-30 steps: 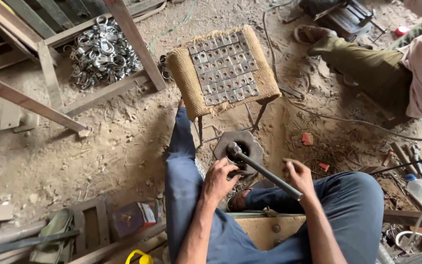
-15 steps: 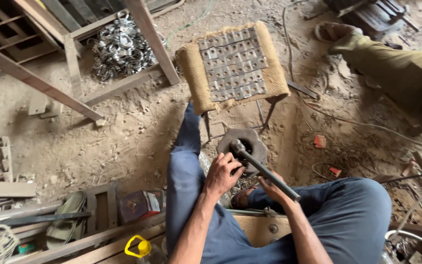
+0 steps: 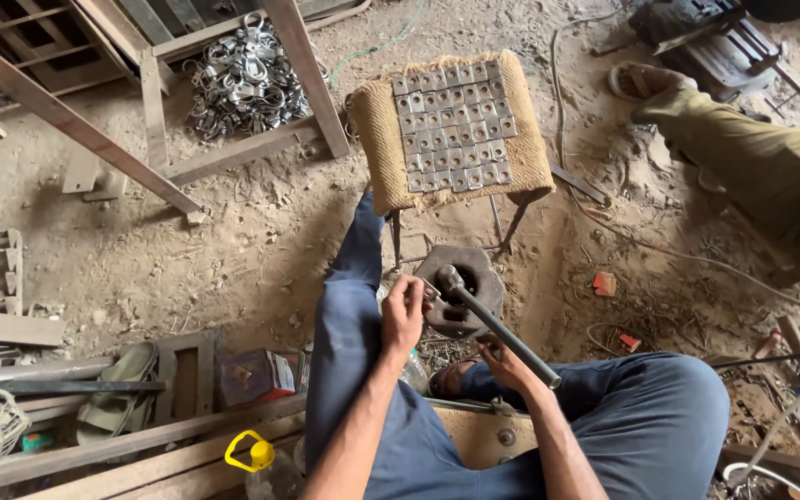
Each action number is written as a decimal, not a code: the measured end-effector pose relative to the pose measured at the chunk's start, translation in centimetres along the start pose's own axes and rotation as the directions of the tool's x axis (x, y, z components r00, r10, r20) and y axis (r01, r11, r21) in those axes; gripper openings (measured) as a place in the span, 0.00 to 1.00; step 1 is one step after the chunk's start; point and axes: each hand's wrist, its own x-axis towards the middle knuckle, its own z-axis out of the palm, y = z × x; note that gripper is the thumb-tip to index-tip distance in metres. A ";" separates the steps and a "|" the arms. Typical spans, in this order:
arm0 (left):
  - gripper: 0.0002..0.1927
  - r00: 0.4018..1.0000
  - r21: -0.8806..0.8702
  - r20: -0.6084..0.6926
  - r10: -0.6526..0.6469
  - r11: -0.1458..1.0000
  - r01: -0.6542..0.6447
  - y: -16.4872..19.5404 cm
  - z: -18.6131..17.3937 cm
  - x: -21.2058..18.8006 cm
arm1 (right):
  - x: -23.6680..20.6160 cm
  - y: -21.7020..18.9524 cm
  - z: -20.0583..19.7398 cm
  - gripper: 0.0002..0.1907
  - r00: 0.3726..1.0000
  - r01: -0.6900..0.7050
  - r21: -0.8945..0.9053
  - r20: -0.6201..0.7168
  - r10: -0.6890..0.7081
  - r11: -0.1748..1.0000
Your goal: The person sits on the ground and uses a hammer to strike small metal pieces placed on a metal stand. They repeatedly pick up metal pieces, position them on the stand, and strike them with the hammer to shape them.
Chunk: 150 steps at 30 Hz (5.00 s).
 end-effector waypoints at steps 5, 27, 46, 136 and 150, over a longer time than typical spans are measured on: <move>0.09 0.996 -0.273 -0.071 -0.059 0.961 0.037 -1.2 -0.3 0.9 | -0.3 -0.5 -0.3 0.19 0.995 -0.089 -0.078 0.044 0.093 0.993; 0.27 1.000 -0.244 -0.017 0.020 0.969 -0.023 -0.3 -0.7 0.5 | -0.3 -0.7 -0.3 0.20 0.996 -0.049 -0.088 0.076 0.055 0.995; 0.15 0.972 -0.074 -0.232 -0.022 0.997 0.005 -1.4 -1.5 0.7 | -1.1 -3.0 -4.5 0.39 0.826 -0.522 0.616 0.193 0.529 0.590; 0.21 0.881 -0.244 -0.093 -0.463 0.869 0.431 -1.6 -1.7 1.2 | -5.7 -12.6 -0.5 0.35 0.943 0.062 -0.227 -0.305 -0.131 0.972; 0.29 0.861 -0.192 -0.097 -0.499 0.858 0.476 -3.5 -1.8 1.8 | -5.1 -13.1 -0.4 0.37 0.893 0.218 -0.149 -0.368 -0.258 0.965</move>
